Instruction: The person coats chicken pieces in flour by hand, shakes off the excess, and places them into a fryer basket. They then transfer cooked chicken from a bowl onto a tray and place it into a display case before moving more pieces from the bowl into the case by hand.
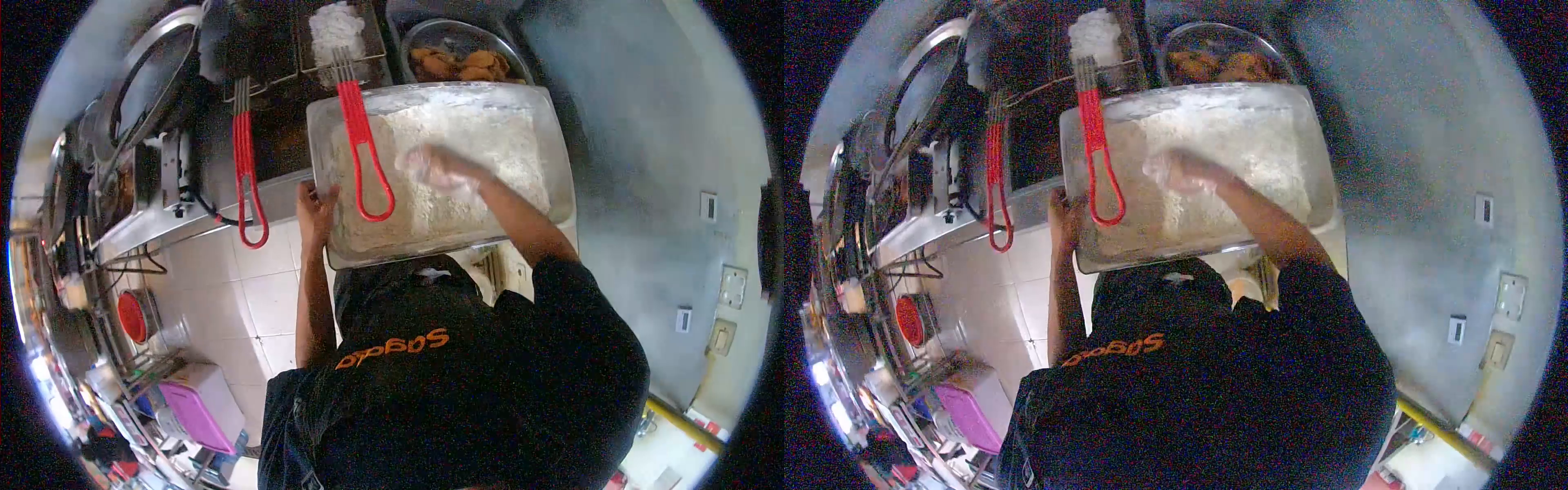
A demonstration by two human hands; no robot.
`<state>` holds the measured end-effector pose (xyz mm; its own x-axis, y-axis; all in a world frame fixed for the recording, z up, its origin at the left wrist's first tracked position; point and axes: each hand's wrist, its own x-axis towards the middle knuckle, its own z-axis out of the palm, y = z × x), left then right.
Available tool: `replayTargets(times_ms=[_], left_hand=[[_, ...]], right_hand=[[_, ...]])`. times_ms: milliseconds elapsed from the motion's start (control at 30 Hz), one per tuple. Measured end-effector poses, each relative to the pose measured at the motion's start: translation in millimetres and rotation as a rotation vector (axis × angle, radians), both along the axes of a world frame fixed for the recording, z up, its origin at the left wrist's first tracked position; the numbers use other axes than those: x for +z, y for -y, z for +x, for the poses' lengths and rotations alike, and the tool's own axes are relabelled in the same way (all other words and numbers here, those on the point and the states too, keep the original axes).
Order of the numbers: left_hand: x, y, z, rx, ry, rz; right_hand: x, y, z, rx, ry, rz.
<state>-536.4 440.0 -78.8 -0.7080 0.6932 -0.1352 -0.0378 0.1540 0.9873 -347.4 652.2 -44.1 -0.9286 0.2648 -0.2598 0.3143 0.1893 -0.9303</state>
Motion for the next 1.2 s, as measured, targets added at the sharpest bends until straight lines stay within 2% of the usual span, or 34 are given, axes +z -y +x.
replayTargets(times_ms=[33,67,100,133,200,267,333,400,467,500,533,600,633,700,733,800,833,867,900,933,1033,1100,1133,1200], left_hand=[[5,0,3,-0.019,0.001,-0.005],[17,0,7,0.056,-0.298,-0.05],[28,-2,11,0.128,-0.597,-0.086],[37,-2,14,0.103,-0.597,-0.08],[48,-2,22,0.025,-0.899,-0.16],[49,0,27,-0.097,-0.881,-0.194],[57,1,33,-0.002,-1.024,-0.22],[63,8,38,-0.021,-0.982,-0.221],[59,14,33,-0.148,-0.655,-0.205],[66,12,36,-0.187,-0.474,-0.19],[53,14,32,-0.193,-0.478,-0.19],[16,17,23,-0.142,-0.449,0.025],[18,17,25,-0.144,-0.449,0.023],[25,18,31,-0.115,-0.399,0.013],[24,16,31,-0.12,-0.401,0.019],[20,15,28,-0.104,-0.148,0.131],[24,17,30,-0.104,-0.149,0.124],[31,19,33,-0.115,-0.286,-0.011],[35,20,35,-0.126,-0.42,-0.147],[32,21,36,-0.12,-0.418,-0.154],[17,21,34,-0.084,-0.385,-0.033],[12,24,31,-0.109,-0.322,-0.016],[17,25,34,-0.082,-0.319,-0.027],[35,22,41,-0.083,-0.17,-0.035]], right_hand=[[-8,12,7,-0.018,0.002,-0.021],[-16,25,14,-0.035,0.004,-0.042],[13,47,15,-0.162,-0.069,0.032],[29,58,16,-0.291,-0.139,0.109],[27,61,25,-0.303,-0.136,-0.404],[25,68,30,-0.367,0.048,0.319],[44,62,47,-0.372,0.1,0.337],[40,51,71,-0.365,0.153,0.35],[9,26,95,-0.466,0.661,0.79],[10,17,102,-0.472,0.661,0.788],[17,10,106,-0.283,0.788,0.72],[28,15,107,-0.097,0.906,0.65],[38,37,97,-0.21,0.626,0.745],[38,82,75,-0.327,0.346,0.814],[27,99,57,-0.321,0.35,0.905],[-4,119,26,-0.307,0.354,1.036],[-20,125,13,-0.301,0.356,1.076],[-40,127,4,-0.28,0.299,0.755],[-46,129,-4,-0.26,0.266,0.594],[-49,131,-11,-0.246,0.242,0.431],[-56,120,-25,-0.169,0.188,0.318],[-67,68,-28,0.016,-0.289,0.111],[-44,54,-22,0.079,-0.303,0.072],[43,48,0,0.109,-0.004,0.231]])
